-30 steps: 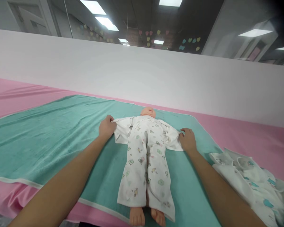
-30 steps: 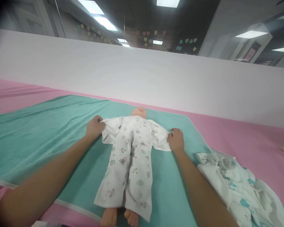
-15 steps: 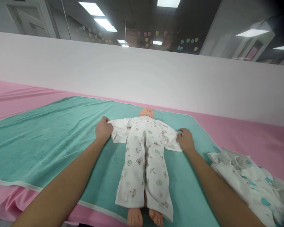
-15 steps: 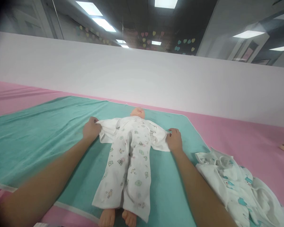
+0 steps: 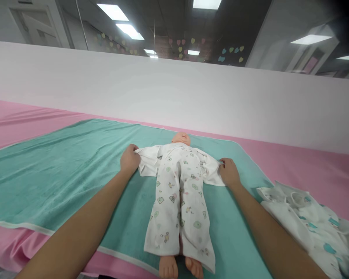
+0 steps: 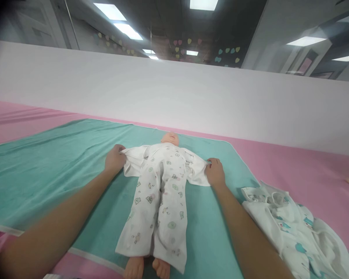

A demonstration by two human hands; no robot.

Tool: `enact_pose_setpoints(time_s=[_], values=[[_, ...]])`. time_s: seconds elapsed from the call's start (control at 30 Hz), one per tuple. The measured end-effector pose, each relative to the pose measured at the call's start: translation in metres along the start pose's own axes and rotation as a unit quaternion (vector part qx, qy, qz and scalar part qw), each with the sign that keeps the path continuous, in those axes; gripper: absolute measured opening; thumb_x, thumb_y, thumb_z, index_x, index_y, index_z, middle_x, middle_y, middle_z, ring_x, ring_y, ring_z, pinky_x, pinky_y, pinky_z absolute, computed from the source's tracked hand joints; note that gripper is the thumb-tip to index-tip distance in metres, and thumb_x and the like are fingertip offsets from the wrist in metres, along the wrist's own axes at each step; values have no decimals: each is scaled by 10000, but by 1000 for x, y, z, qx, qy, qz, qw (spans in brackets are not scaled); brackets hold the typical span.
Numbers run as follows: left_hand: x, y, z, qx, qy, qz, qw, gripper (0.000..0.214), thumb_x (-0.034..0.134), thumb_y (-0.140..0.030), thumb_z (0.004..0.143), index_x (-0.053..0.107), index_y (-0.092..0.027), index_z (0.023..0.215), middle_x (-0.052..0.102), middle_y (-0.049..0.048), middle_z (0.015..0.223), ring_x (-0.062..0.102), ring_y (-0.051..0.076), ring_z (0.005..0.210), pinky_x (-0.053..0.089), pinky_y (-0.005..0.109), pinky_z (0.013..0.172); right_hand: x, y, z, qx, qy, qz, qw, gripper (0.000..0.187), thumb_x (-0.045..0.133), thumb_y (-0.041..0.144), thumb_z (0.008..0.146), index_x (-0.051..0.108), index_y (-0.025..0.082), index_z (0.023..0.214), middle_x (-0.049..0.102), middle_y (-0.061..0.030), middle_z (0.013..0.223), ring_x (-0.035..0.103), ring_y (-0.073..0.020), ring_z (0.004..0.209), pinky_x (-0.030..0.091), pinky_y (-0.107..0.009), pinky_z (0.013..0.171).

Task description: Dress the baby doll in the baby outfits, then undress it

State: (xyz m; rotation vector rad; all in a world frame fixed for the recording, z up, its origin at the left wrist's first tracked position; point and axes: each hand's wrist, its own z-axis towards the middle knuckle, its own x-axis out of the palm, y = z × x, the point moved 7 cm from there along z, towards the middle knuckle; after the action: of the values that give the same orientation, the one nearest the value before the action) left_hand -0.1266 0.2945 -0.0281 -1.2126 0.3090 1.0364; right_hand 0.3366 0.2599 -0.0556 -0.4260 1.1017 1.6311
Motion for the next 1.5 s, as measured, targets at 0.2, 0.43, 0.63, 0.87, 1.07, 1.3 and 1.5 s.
enact_pose_setpoints(time_s=[0.2,0.43,0.63,0.87,1.07,1.3,1.5], values=[[1,-1,0,18,-3,-8,1000,301,405,-48,687,522,-241,886,627,19,944,567,210,862,361,264,605,0,2,0,3,3,12,1000,316,361,164,751,570,159,989,560,-125,1062,518,-252,1014,419,-394,885],[-3,-16,-6,83,-13,24,996,360,389,-41,723,558,-242,970,585,36,1093,545,206,994,416,284,742,-10,7,-4,17,-11,51,998,320,364,173,753,562,180,1005,571,-104,1081,536,-238,1028,428,-387,886],[16,-67,-28,207,-9,115,972,240,479,-361,845,542,-193,1005,533,101,1217,470,270,1112,365,385,910,-35,137,-7,-135,16,207,969,297,389,284,858,560,212,1090,577,-65,1189,541,-190,1080,407,-334,949],[35,-67,-28,196,39,184,963,155,443,-312,856,528,-188,821,600,103,991,534,283,966,375,401,778,50,279,-3,-338,293,-31,894,347,457,265,826,591,224,1145,595,-48,1219,519,-232,1122,403,-339,927],[28,-44,-11,99,53,70,991,135,375,-246,873,461,-206,777,596,65,875,567,211,801,341,313,618,92,301,14,-364,371,-107,848,366,516,327,787,600,263,1138,622,-52,1187,594,-252,1011,453,-313,745],[27,-39,-11,76,45,54,995,164,380,-282,879,453,-206,753,591,59,897,562,204,829,314,301,593,112,312,10,-369,416,-145,819,377,540,338,786,584,348,1160,672,-18,1105,634,-244,914,453,-309,681],[21,-35,-14,45,38,25,998,164,381,-292,875,448,-215,747,607,40,864,564,197,806,314,291,589,90,308,19,-365,404,-158,824,422,495,423,845,504,409,1266,612,-15,1210,605,-251,996,446,-324,725]])
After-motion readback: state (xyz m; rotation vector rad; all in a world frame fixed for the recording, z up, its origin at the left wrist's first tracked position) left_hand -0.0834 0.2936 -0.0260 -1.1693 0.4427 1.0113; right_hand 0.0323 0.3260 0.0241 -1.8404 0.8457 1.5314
